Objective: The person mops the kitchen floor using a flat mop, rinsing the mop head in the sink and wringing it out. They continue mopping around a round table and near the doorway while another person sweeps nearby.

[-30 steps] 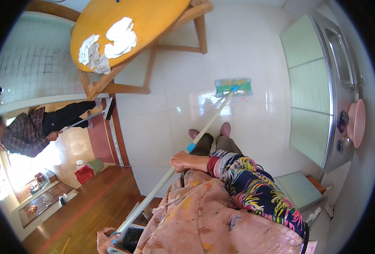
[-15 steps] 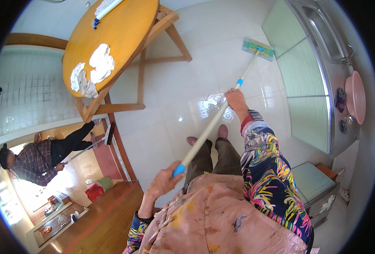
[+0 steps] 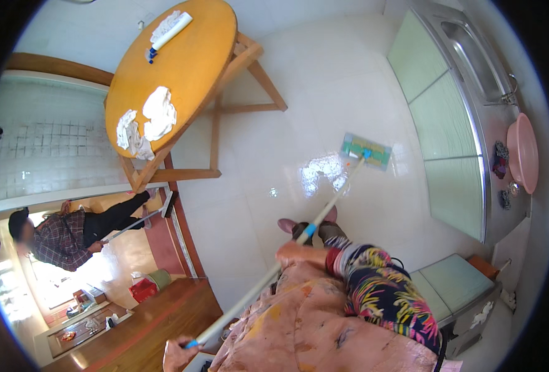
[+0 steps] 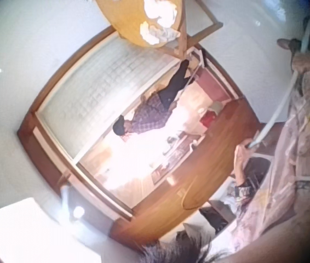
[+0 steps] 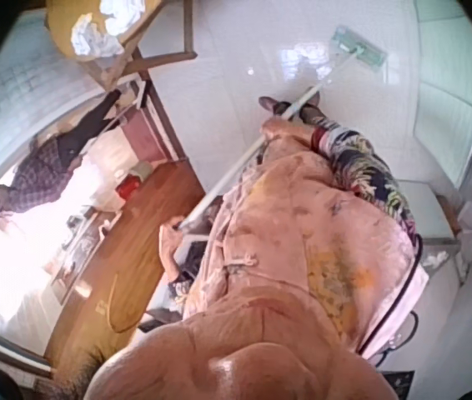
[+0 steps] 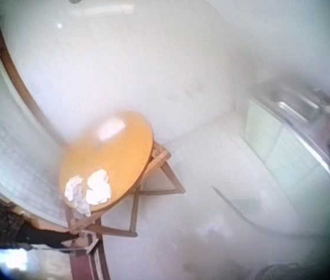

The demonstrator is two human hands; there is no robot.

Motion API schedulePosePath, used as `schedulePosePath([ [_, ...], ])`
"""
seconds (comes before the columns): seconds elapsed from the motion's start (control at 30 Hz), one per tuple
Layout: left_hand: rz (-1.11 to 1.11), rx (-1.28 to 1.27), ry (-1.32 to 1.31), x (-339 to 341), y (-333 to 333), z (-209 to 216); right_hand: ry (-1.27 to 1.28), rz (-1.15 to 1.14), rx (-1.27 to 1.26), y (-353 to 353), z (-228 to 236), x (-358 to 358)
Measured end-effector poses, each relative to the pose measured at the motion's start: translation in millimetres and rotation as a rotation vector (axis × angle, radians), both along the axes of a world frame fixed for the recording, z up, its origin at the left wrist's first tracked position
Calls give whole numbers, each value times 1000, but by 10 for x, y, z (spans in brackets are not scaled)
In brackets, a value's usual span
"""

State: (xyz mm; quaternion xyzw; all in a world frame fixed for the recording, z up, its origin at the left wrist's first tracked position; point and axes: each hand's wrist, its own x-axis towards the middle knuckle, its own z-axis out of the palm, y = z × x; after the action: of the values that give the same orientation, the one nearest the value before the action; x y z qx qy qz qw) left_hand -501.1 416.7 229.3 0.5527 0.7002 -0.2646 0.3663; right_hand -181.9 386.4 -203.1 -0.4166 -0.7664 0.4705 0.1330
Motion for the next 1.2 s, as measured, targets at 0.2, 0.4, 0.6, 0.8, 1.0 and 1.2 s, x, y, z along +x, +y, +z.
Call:
schedulePosePath([
  [0.2, 286, -107, -29, -319, -404, -280, -33, -12, 94, -92, -32, 72],
  [0.4, -77, 14, -355, 903, -102, -1505, -588, -319, 145, 539, -363, 1697],
  [0.6, -311, 11, -430, 2118, 223, -1712, -649, -477, 396, 513, -663, 2837],
  [0.8, -321, -153, -280, 1539, 239, -1358, -499, -452, 288, -3, -600, 2078],
  [1.0, -477, 6, -265, 469, 303, -809, -254, -401, 193, -320, -383, 825],
  [1.2, -406, 162, -65, -1033, 407, -188, -158, -200, -59, -204, 79, -908],
])
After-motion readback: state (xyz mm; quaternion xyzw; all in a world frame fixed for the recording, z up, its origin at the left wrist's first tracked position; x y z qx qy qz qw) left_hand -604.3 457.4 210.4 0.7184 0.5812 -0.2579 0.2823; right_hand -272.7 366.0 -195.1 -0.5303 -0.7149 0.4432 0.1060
